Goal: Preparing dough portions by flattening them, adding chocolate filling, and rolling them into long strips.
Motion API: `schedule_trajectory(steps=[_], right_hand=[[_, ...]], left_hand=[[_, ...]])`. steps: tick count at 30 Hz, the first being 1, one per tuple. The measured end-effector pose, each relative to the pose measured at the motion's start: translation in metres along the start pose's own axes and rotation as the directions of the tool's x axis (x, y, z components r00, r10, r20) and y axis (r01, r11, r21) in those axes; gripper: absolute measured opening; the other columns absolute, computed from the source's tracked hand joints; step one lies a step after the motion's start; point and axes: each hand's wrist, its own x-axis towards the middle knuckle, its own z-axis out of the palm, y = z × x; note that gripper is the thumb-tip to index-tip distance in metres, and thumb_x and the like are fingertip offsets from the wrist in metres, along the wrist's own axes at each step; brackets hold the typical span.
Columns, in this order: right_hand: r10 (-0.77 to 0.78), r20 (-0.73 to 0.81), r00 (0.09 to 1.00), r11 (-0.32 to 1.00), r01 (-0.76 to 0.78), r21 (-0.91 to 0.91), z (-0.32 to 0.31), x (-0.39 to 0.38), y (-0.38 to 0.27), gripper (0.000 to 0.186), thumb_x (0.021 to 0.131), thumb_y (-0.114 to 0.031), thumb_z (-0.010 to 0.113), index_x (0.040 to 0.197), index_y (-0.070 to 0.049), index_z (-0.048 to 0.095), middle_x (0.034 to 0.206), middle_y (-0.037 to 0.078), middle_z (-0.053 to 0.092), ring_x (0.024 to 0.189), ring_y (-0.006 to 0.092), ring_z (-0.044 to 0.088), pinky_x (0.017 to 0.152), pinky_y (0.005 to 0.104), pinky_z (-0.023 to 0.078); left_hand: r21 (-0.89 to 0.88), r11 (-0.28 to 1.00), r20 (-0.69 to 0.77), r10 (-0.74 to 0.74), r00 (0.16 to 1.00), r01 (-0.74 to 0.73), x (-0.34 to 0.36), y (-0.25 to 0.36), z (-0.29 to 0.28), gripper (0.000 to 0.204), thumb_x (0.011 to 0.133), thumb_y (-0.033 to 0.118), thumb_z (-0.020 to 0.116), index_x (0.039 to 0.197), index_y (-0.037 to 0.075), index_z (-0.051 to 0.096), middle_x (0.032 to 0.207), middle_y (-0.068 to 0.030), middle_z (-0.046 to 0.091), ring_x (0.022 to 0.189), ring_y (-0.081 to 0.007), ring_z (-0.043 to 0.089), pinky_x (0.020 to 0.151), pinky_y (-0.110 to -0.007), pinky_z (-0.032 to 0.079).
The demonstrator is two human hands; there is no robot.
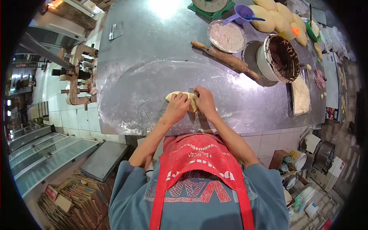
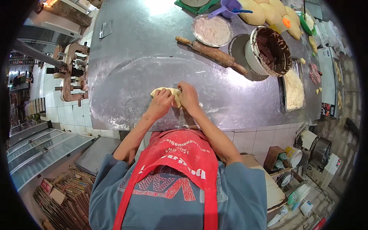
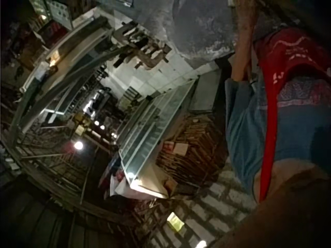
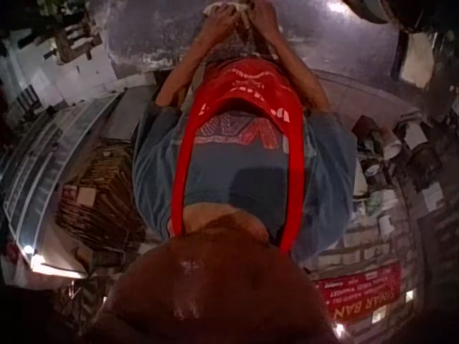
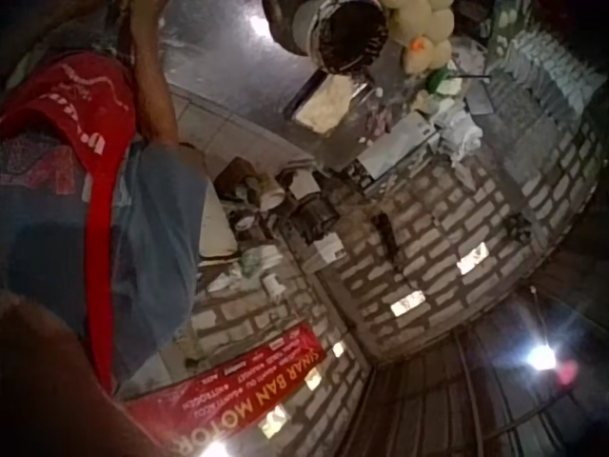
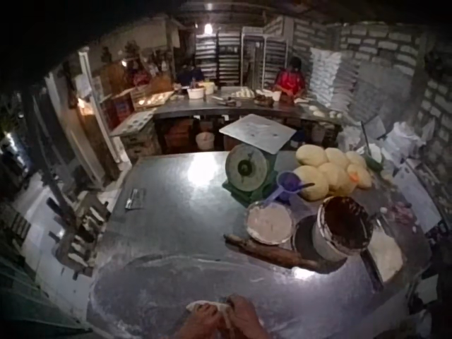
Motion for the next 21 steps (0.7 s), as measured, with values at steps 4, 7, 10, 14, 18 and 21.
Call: schedule_trajectory(steps=[4,7,10,14,18,21], right_hand=[[-0.02,-0.032,0.999,0.999,0.019,-0.029,-0.004,0.0,0.003,0.012,0.08,-0.002,0.067,0.091,0.003,0.065,0.086,0.023,0.068,0.084,0.0438,0.067,0.074,0.0473,0.052],[0.008,-0.09,0.996,0.999,-0.011,-0.031,-0.014,-0.001,0.012,0.01,0.079,-0.001,0.067,0.089,0.003,0.066,0.087,0.023,0.068,0.083,0.0429,0.067,0.074,0.0464,0.052],[0.118,-0.09,0.989,0.993,-0.118,0.001,-0.022,-0.009,0.013,0.009,0.08,-0.002,0.068,0.087,0.003,0.066,0.086,0.023,0.067,0.082,0.0412,0.067,0.074,0.0458,0.052],[-0.003,-0.115,0.993,0.998,-0.004,-0.061,-0.016,-0.023,0.013,0.013,0.081,-0.002,0.068,0.093,0.004,0.068,0.083,0.02,0.067,0.074,0.0302,0.068,0.071,0.0381,0.053],[-0.019,-0.145,0.989,0.995,0.005,-0.1,-0.009,-0.035,0.005,0.014,0.081,-0.002,0.068,0.093,0.005,0.067,0.083,0.021,0.067,0.074,0.0303,0.068,0.07,0.0389,0.053],[-0.036,-0.149,0.988,0.992,0.018,-0.121,-0.006,-0.036,-0.001,0.013,0.081,-0.001,0.068,0.092,0.005,0.066,0.082,0.021,0.067,0.074,0.0313,0.067,0.07,0.0386,0.052]], left_hand=[[-0.069,0.989,-0.052,0.126,0.991,-0.129,-0.016,-0.01,-0.017,0.019,0.078,0.005,0.069,0.095,0.005,0.062,0.107,-0.01,0.063,0.107,-0.0281,0.061,0.091,-0.044,0.046],[-0.097,0.98,-0.087,0.164,0.983,-0.172,-0.048,-0.023,-0.027,0.019,0.078,0.005,0.069,0.095,0.005,0.062,0.103,-0.01,0.062,0.103,-0.0282,0.061,0.089,-0.044,0.046],[-0.072,0.994,-0.05,0.074,0.996,-0.078,-0.077,-0.023,-0.028,0.017,0.08,0.007,0.068,0.096,0.007,0.063,0.098,-0.0097,0.062,0.101,-0.0286,0.062,0.088,-0.044,0.046],[-0.144,0.99,-0.056,-0.024,0.998,0.016,-0.084,-0.012,-0.02,0.015,0.082,0.009,0.069,0.095,0.004,0.063,0.095,-0.0098,0.061,0.099,-0.0302,0.062,0.086,-0.045,0.047],[-0.308,0.846,-0.179,-0.502,0.846,0.436,-0.059,0.006,-0.001,0.024,0.082,0.014,0.077,0.098,0.003,0.063,0.094,-0.0126,0.061,0.092,-0.0345,0.061,0.08,-0.045,0.049],[-0.121,0.842,-0.362,-0.531,0.766,0.526,-0.033,0.005,0.014,0.026,0.086,0.017,0.078,0.1,0.001,0.062,0.091,-0.0135,0.064,0.082,-0.0322,0.064,0.072,-0.043,0.051]])
